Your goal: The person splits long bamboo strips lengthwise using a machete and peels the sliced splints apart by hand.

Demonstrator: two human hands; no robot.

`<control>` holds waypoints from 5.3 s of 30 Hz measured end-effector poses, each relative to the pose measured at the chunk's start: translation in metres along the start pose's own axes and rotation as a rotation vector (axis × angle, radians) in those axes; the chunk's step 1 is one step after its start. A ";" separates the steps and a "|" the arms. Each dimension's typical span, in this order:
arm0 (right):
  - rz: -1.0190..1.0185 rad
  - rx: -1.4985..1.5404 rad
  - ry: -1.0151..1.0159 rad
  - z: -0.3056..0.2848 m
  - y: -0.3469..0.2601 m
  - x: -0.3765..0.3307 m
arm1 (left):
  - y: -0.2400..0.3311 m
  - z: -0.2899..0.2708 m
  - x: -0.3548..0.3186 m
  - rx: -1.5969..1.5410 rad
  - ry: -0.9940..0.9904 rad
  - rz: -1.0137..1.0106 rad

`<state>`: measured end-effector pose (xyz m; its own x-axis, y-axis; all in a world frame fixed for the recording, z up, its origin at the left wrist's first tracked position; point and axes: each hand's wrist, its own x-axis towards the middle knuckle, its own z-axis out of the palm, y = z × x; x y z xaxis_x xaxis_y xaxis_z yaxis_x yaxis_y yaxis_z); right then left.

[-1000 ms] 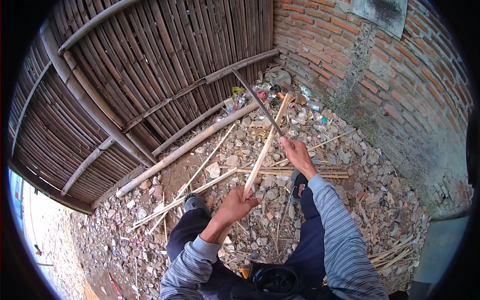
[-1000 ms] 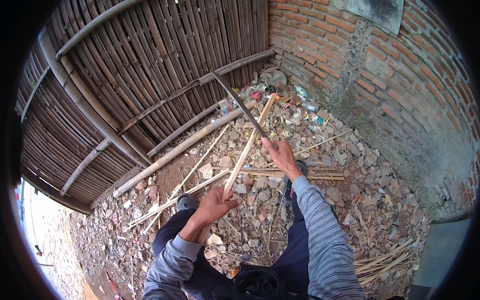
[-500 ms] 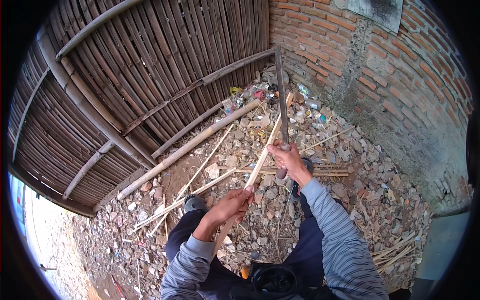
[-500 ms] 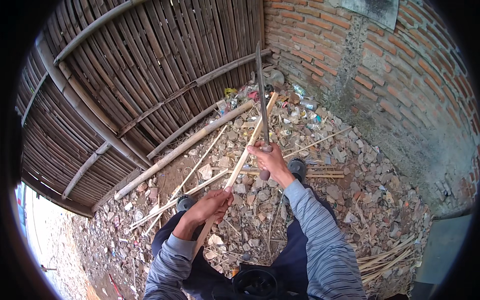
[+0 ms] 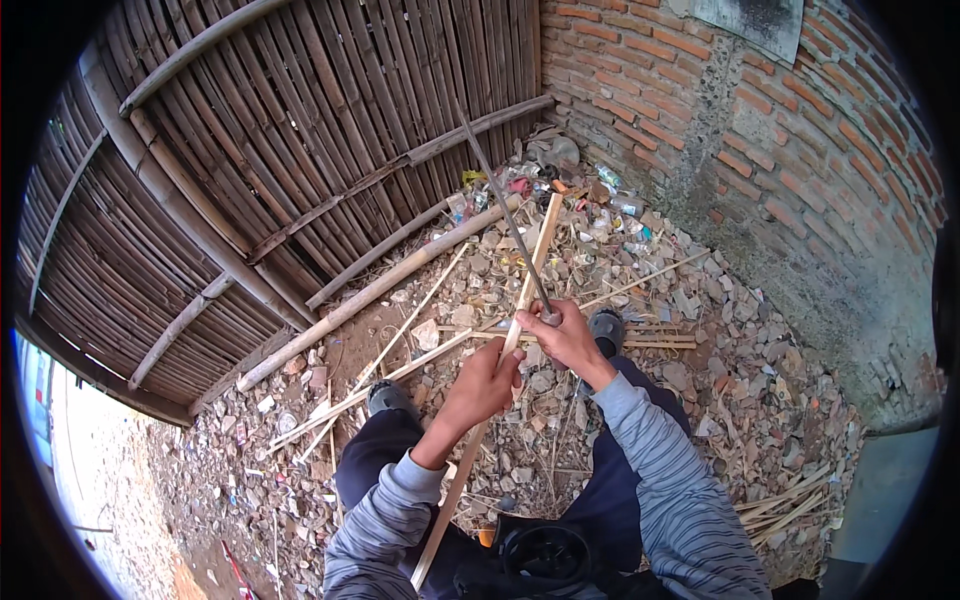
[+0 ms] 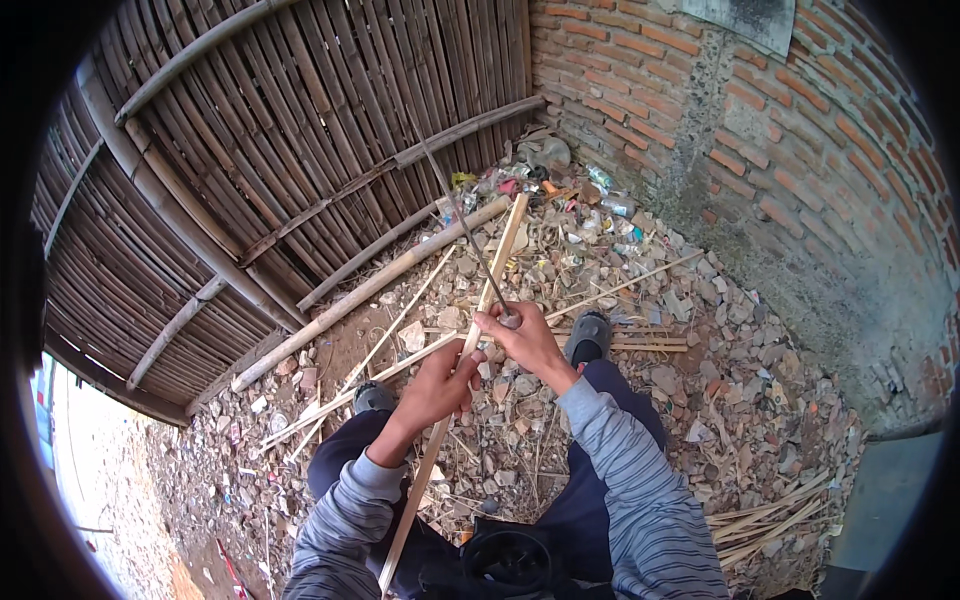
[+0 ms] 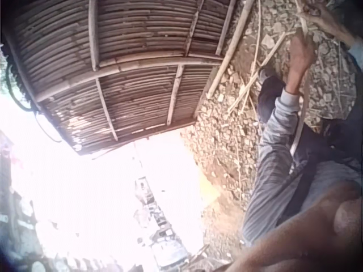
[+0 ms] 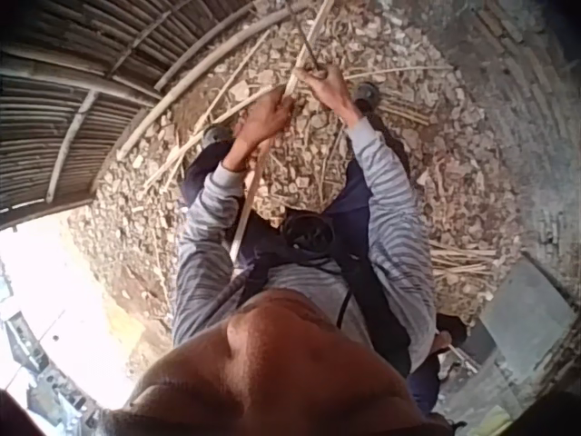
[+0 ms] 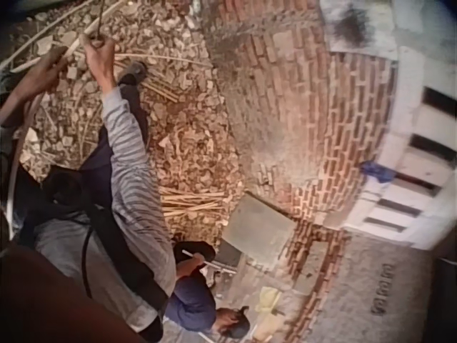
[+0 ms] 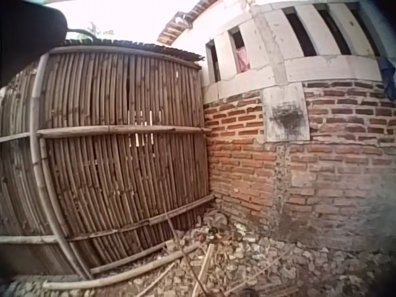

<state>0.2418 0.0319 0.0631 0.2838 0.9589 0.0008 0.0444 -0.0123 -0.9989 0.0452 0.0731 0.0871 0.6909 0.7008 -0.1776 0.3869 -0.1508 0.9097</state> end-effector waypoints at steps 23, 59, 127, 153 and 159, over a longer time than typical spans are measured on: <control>-0.344 -0.988 0.060 0.017 0.011 -0.008 | -0.034 0.013 -0.006 0.523 0.488 0.237; -0.279 -0.827 0.105 0.028 0.031 0.007 | -0.035 0.024 -0.008 0.555 0.442 0.180; -0.251 -0.901 0.030 0.043 0.044 -0.002 | -0.060 0.020 -0.001 0.601 0.375 0.182; -0.201 -0.899 0.098 0.018 0.034 0.014 | -0.047 0.027 -0.020 0.632 0.382 0.180; -0.184 -0.889 0.231 0.003 0.036 0.023 | -0.040 0.026 -0.025 0.643 0.288 0.154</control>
<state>0.2467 0.0544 0.0269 0.3781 0.8885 0.2600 0.7967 -0.1693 -0.5801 0.0282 0.0431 0.0454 0.6122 0.7813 0.1215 0.6423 -0.5810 0.5000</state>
